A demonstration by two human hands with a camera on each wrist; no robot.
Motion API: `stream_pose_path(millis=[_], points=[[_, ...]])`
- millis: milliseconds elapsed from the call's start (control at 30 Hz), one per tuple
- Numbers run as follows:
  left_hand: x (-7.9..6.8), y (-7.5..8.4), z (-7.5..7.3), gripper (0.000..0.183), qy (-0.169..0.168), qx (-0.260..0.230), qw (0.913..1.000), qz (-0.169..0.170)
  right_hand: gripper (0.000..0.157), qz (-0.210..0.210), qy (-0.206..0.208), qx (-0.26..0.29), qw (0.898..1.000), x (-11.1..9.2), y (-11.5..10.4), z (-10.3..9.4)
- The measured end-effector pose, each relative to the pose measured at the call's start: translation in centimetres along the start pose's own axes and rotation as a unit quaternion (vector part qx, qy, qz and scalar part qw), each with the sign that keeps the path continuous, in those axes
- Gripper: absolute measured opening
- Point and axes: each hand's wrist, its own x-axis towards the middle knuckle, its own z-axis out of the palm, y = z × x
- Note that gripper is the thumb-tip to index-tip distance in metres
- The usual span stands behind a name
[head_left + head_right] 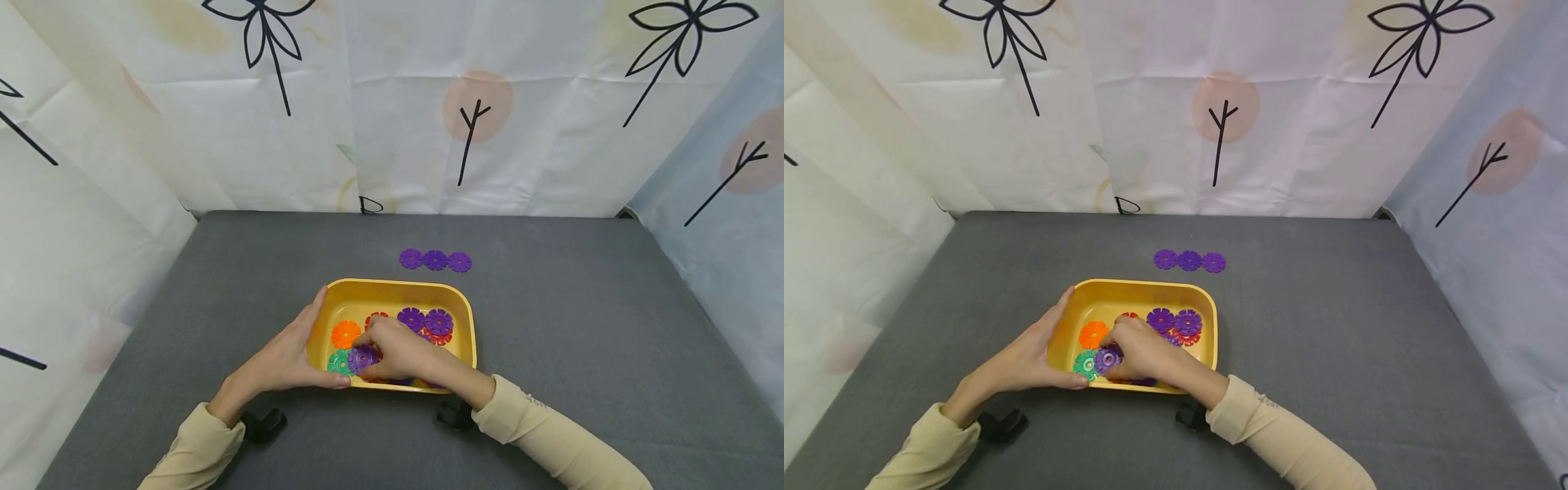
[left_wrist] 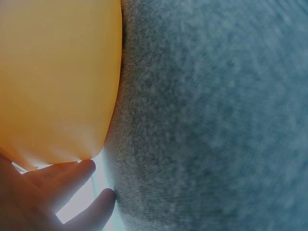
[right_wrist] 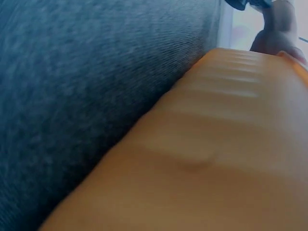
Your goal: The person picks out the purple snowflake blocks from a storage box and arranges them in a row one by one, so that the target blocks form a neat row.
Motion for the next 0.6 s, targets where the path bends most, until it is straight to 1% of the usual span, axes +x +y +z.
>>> stream_pose_path(millis=[67, 133, 267, 333, 467, 600], points=[[0.01, -0.02, -0.01, 0.137, -0.001, -0.001, 1.0000, 0.000, 0.042, 0.004, 0.010, -0.014, 1.000, -0.01, 0.02, 0.00], [0.02, -0.04, 0.00, 0.137, -0.001, 0.001, 1.0000, 0.001, 0.045, 0.005, 0.011, -0.019, 1.000, -0.04, 0.03, -0.06], [0.00, -0.08, 0.02, 0.137, 0.001, 0.007, 1.0000, 0.001, 0.052, -0.002, 0.005, -0.036, 0.999, -0.02, -0.01, -0.10], [0.01, -0.07, 0.02, 0.138, 0.001, 0.009, 1.0000, 0.002, 0.053, -0.001, 0.004, -0.041, 0.999, 0.03, -0.04, -0.04], [0.01, -0.06, 0.00, 0.138, 0.002, 0.011, 0.9999, 0.002, 0.049, 0.016, 0.002, -0.035, 0.999, 0.12, -0.09, 0.15], [-0.03, 0.01, -0.02, 0.139, 0.004, 0.013, 0.9999, 0.001, 0.044, 0.011, 0.009, -0.034, 0.999, 0.12, -0.20, 0.19]])
